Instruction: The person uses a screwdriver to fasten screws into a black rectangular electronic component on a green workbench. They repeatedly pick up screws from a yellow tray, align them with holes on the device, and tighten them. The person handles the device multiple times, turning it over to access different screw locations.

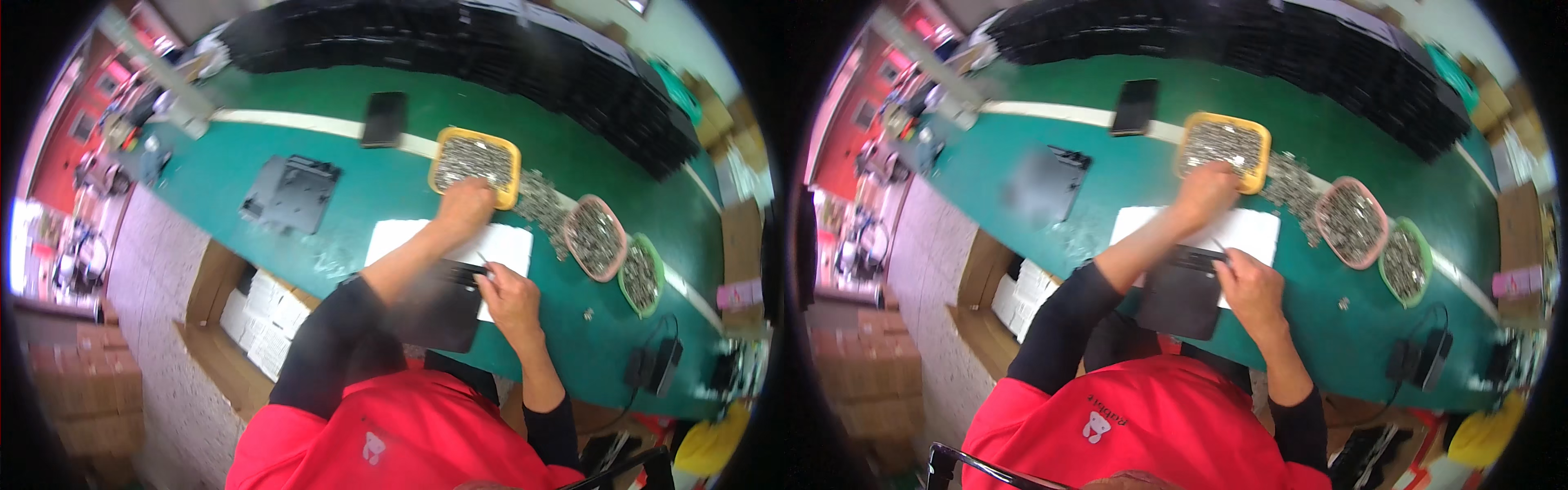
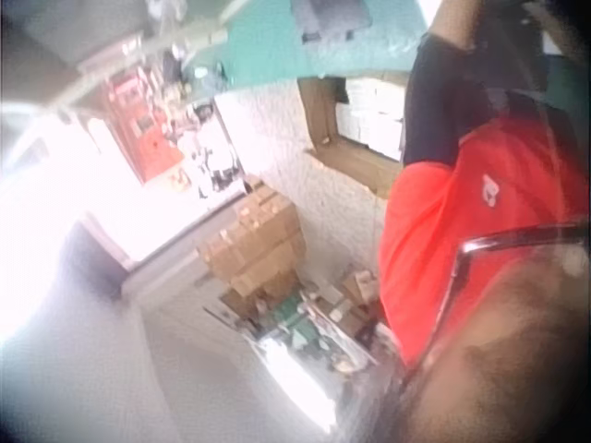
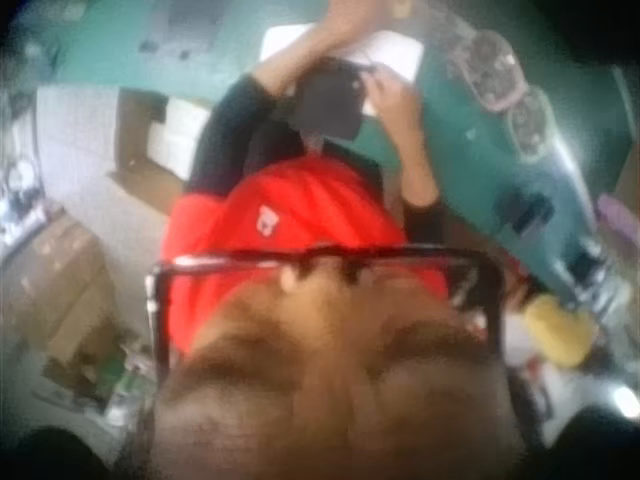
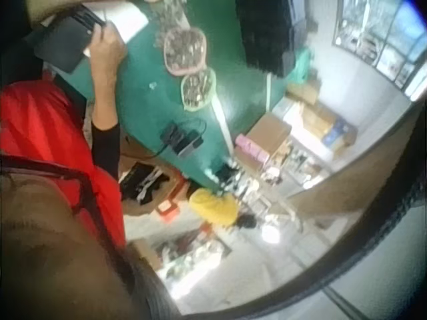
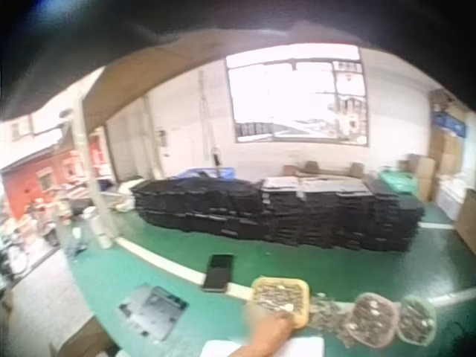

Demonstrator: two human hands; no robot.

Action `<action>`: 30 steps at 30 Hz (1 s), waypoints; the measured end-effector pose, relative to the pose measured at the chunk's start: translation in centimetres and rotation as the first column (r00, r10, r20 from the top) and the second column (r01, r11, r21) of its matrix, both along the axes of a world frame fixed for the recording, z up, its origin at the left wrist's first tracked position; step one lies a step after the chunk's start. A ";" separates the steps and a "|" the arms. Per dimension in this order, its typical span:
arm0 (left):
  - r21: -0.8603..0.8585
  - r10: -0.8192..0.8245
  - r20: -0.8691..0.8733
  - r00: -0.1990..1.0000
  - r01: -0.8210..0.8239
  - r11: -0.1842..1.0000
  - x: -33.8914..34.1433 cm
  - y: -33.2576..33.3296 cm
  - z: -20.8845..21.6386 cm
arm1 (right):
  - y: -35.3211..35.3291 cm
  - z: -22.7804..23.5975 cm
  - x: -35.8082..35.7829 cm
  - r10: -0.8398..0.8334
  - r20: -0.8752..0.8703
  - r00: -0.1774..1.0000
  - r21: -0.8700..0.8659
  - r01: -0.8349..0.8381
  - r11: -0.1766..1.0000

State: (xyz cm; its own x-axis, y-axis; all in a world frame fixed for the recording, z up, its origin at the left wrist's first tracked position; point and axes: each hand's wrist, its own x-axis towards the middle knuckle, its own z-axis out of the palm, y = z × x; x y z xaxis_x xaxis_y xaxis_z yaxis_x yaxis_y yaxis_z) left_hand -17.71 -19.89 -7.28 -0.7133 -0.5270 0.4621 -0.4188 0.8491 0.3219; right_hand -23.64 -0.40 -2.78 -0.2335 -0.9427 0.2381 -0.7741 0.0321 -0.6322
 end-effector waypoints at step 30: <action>0.872 0.372 -0.293 0.881 0.086 0.482 15.9 8.1 4.8 | 0.6 1.1 0.0 -0.221 0.613 0.758 0.147 0.165 0.975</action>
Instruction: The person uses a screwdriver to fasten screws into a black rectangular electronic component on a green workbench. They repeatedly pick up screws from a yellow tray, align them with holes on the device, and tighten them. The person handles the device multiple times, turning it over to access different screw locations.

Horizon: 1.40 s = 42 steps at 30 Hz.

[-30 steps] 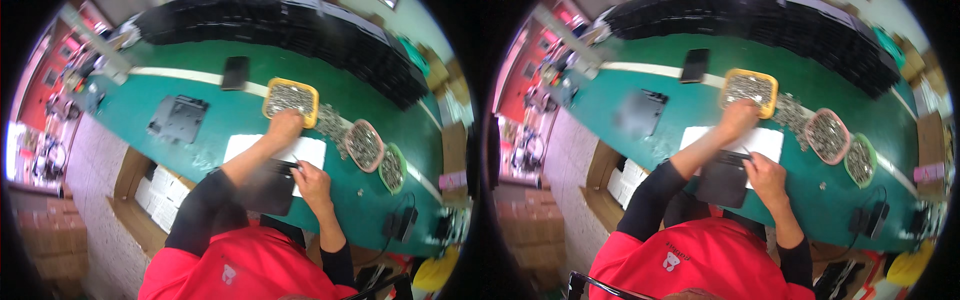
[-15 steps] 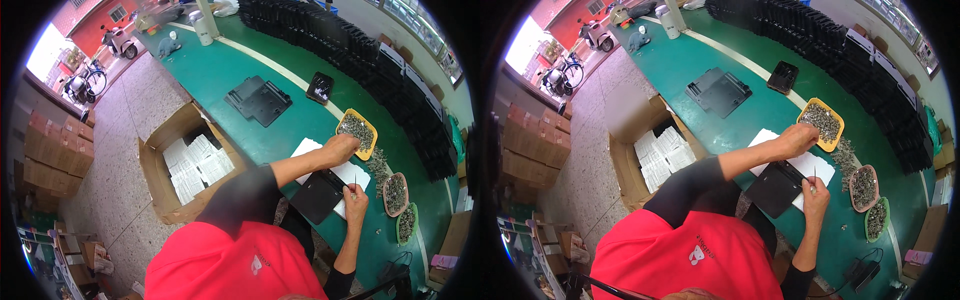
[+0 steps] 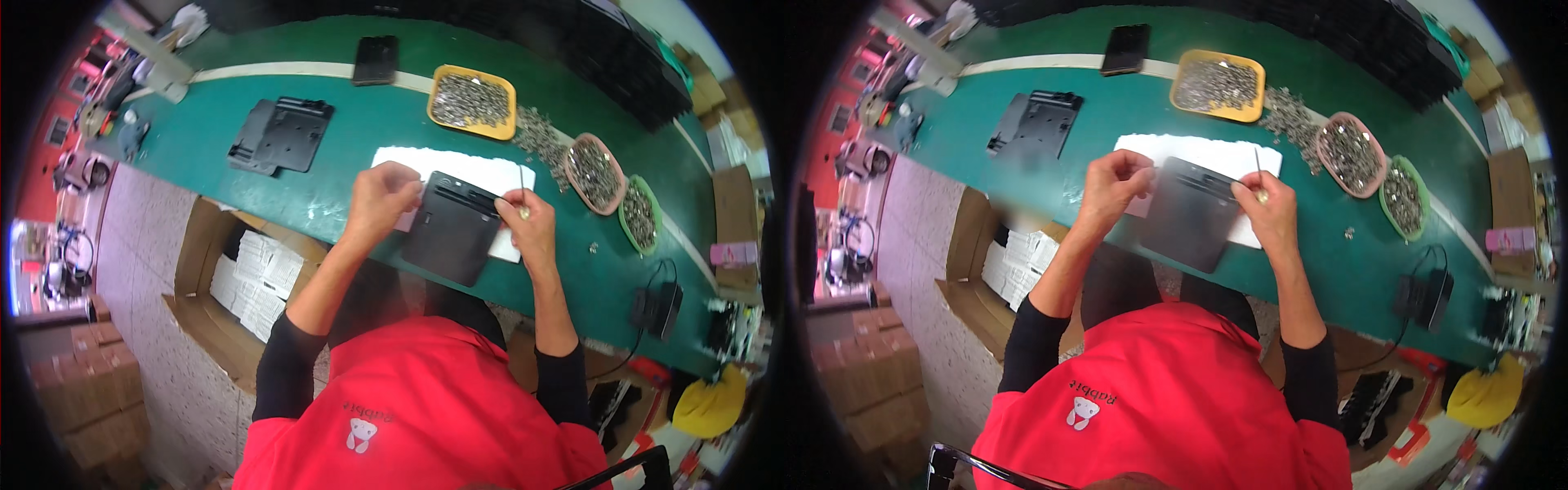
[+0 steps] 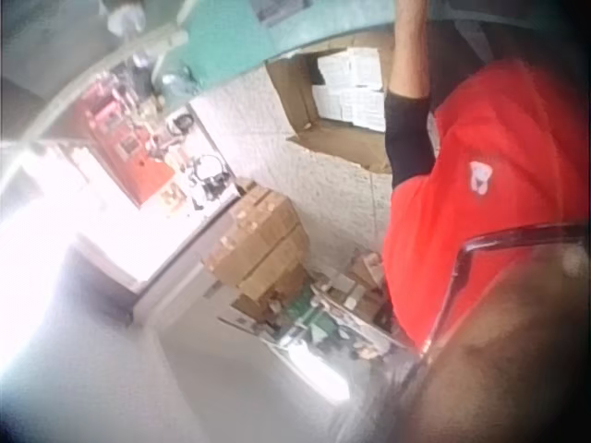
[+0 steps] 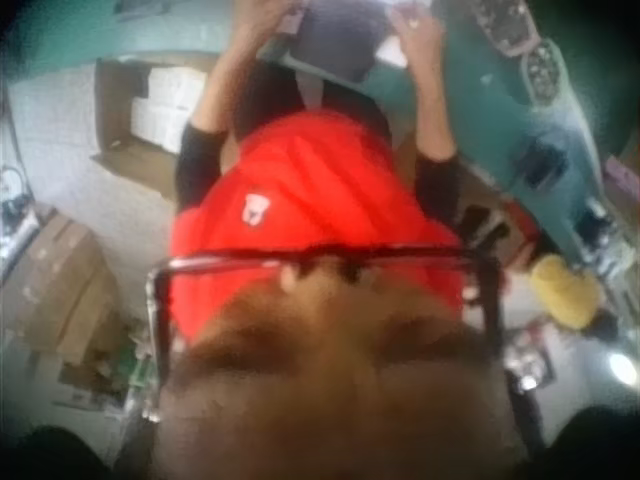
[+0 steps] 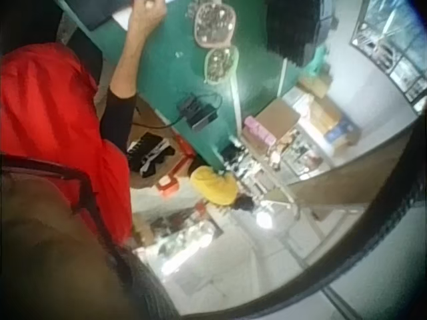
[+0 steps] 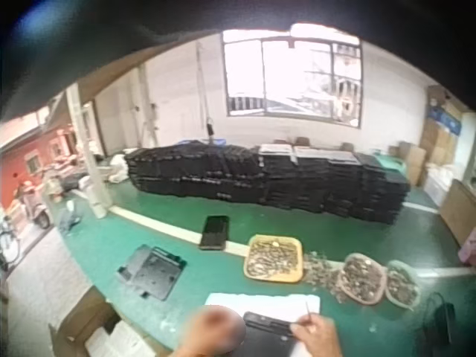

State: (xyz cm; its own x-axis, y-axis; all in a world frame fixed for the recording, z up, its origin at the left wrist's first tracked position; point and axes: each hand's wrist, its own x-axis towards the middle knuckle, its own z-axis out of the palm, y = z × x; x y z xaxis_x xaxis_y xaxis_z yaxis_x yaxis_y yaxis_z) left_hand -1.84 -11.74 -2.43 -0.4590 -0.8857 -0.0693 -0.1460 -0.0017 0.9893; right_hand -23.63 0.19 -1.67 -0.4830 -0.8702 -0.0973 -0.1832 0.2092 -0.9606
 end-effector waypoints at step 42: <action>-0.531 0.209 0.637 0.742 0.226 0.817 -5.0 1.5 2.0 | 0.7 -1.9 -0.4 0.039 -0.102 0.994 -0.167 -0.056 0.984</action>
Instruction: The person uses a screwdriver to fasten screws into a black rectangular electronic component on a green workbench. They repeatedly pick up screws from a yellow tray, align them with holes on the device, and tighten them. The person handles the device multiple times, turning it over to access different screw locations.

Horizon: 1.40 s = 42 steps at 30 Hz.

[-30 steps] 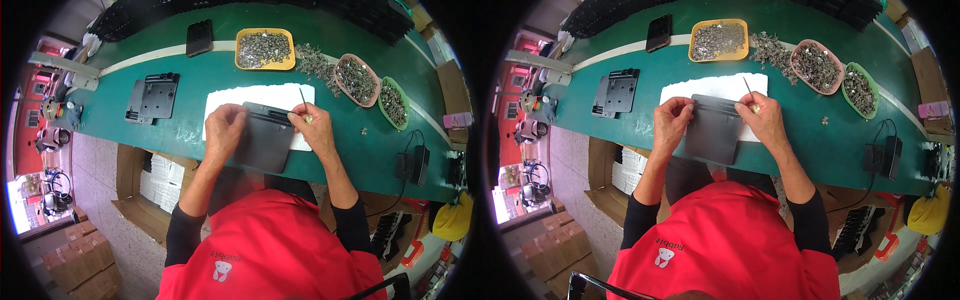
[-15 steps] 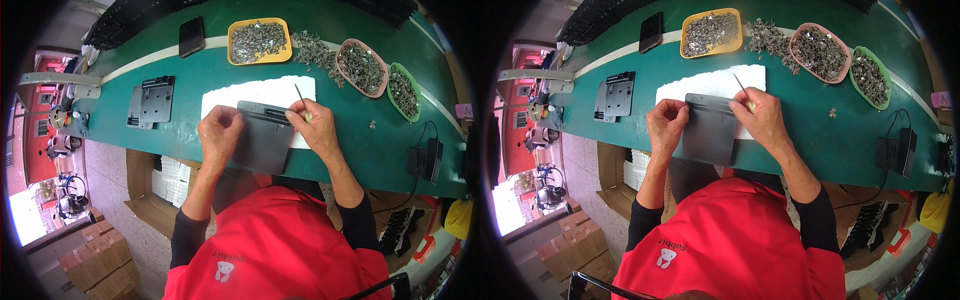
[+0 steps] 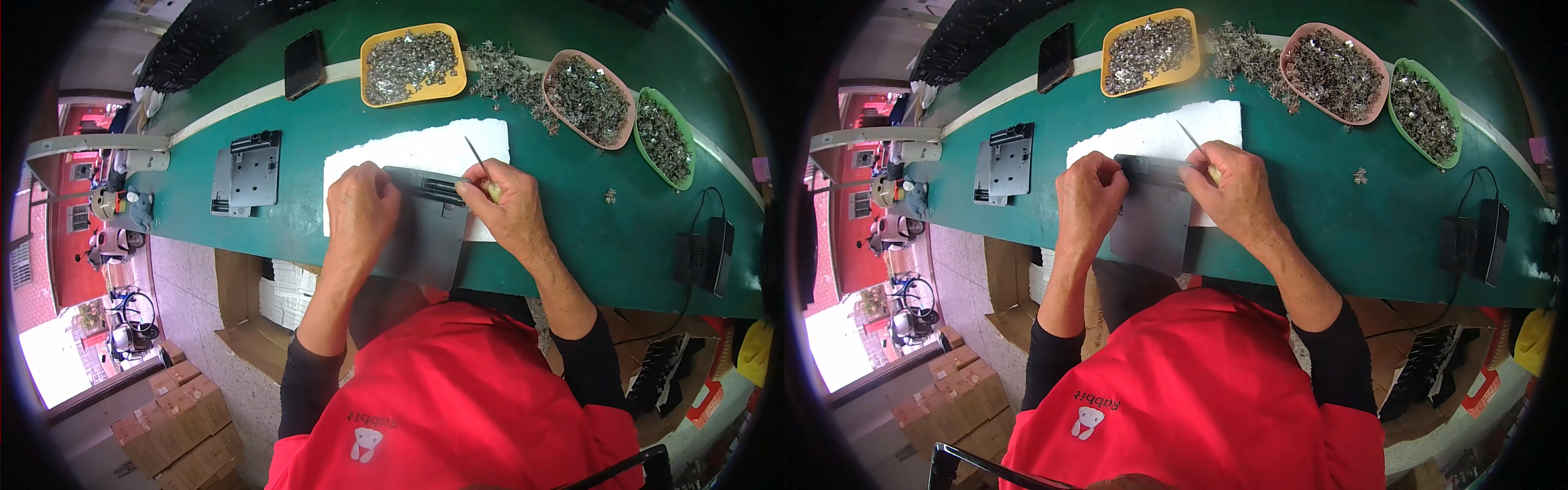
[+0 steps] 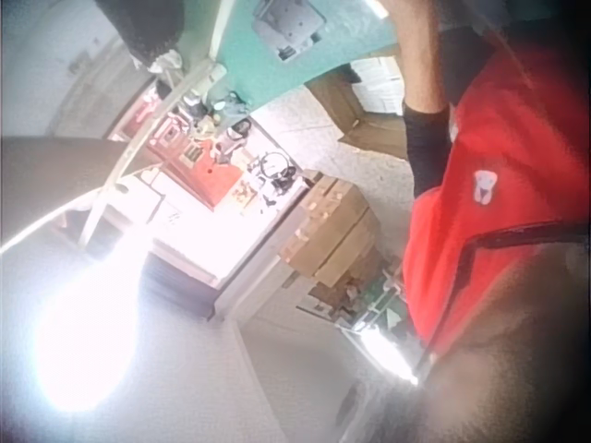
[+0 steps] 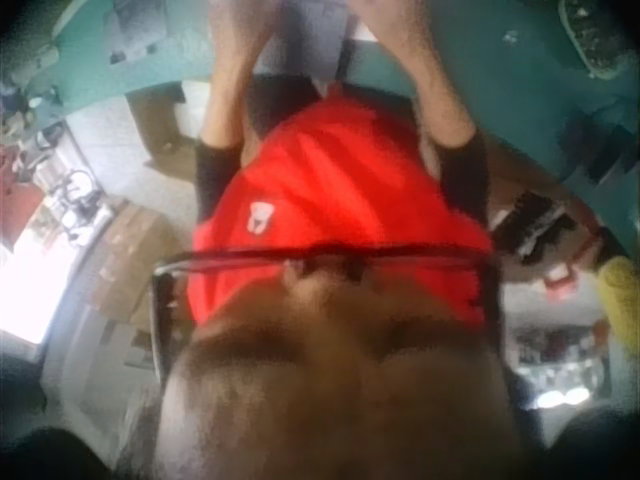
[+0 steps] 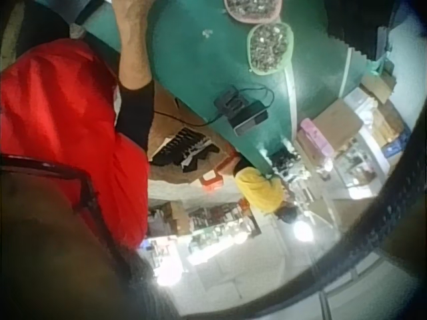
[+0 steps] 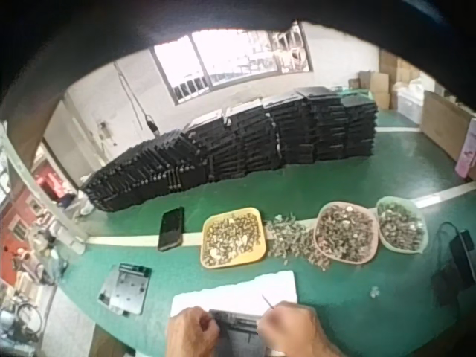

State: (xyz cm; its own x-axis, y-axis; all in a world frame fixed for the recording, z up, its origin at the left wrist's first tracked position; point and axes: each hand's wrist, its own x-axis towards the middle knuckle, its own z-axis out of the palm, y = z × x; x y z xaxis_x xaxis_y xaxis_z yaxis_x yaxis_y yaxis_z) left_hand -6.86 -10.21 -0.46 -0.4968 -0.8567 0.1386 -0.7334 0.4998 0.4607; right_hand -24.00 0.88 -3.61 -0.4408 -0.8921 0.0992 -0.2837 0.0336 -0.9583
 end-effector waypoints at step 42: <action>-0.354 -0.003 -0.101 0.995 -0.033 0.935 1.0 5.4 -3.5 | 0.2 0.0 0.0 -0.002 -0.025 1.000 -0.037 0.001 0.999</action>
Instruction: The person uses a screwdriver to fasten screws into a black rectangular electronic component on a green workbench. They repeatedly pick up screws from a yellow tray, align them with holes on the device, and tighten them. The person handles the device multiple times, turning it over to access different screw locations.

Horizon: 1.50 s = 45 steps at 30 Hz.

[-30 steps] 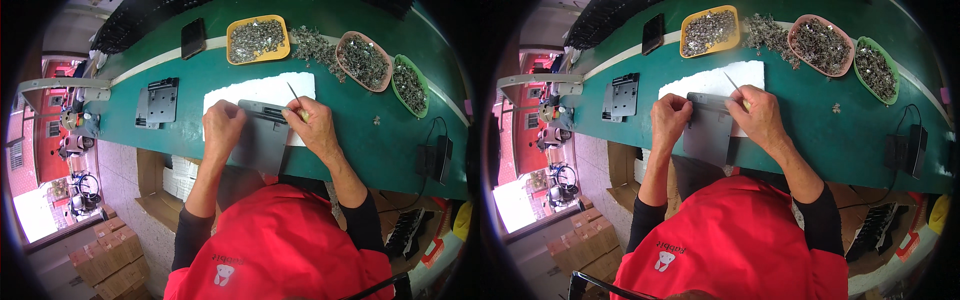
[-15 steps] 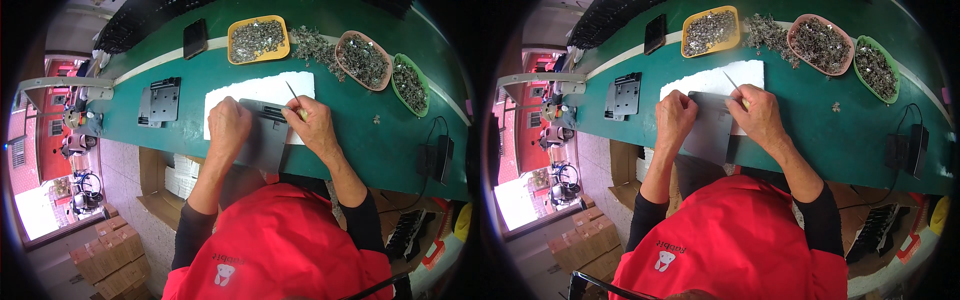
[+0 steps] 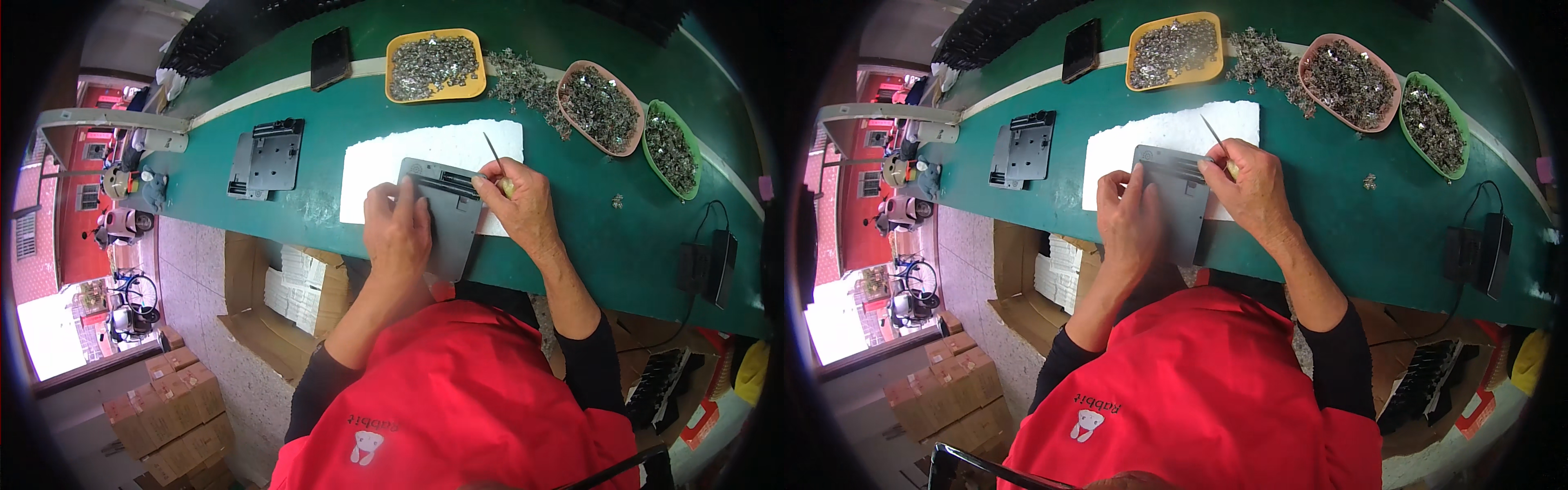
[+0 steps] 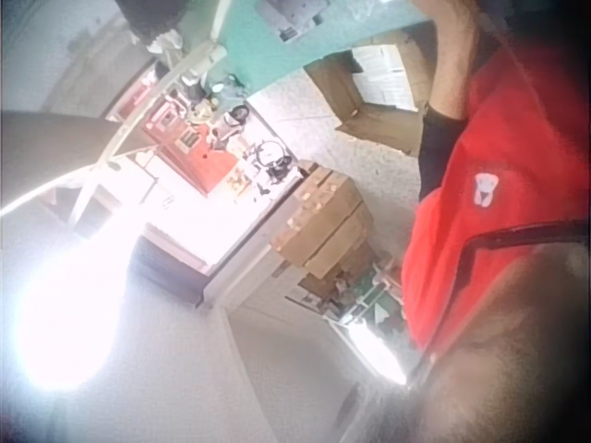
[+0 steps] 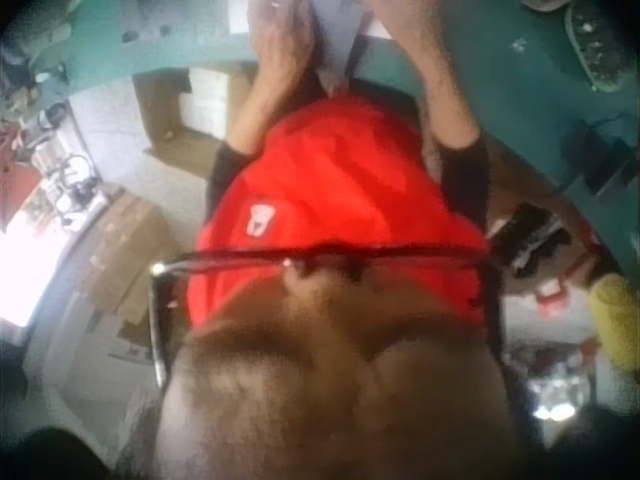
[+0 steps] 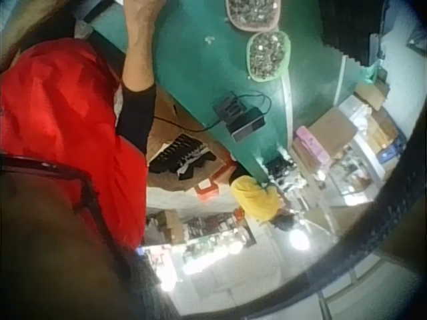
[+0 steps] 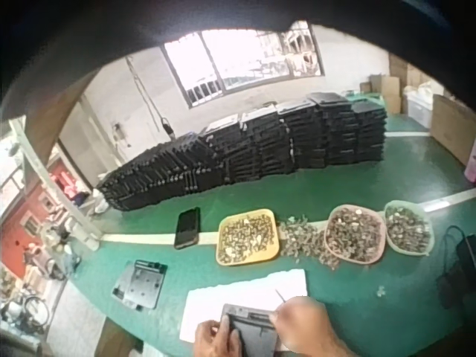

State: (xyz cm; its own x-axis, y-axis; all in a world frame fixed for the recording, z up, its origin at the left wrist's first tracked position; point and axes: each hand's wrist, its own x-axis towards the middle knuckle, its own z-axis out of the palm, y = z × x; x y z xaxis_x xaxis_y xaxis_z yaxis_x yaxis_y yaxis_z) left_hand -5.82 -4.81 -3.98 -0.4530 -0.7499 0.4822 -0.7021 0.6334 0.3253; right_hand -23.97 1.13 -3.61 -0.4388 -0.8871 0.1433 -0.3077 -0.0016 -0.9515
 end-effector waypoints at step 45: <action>-0.028 -0.188 -0.067 0.980 0.186 0.982 2.3 -2.1 -1.2 | -3.2 5.0 4.7 0.396 -0.886 0.242 0.374 -0.132 0.918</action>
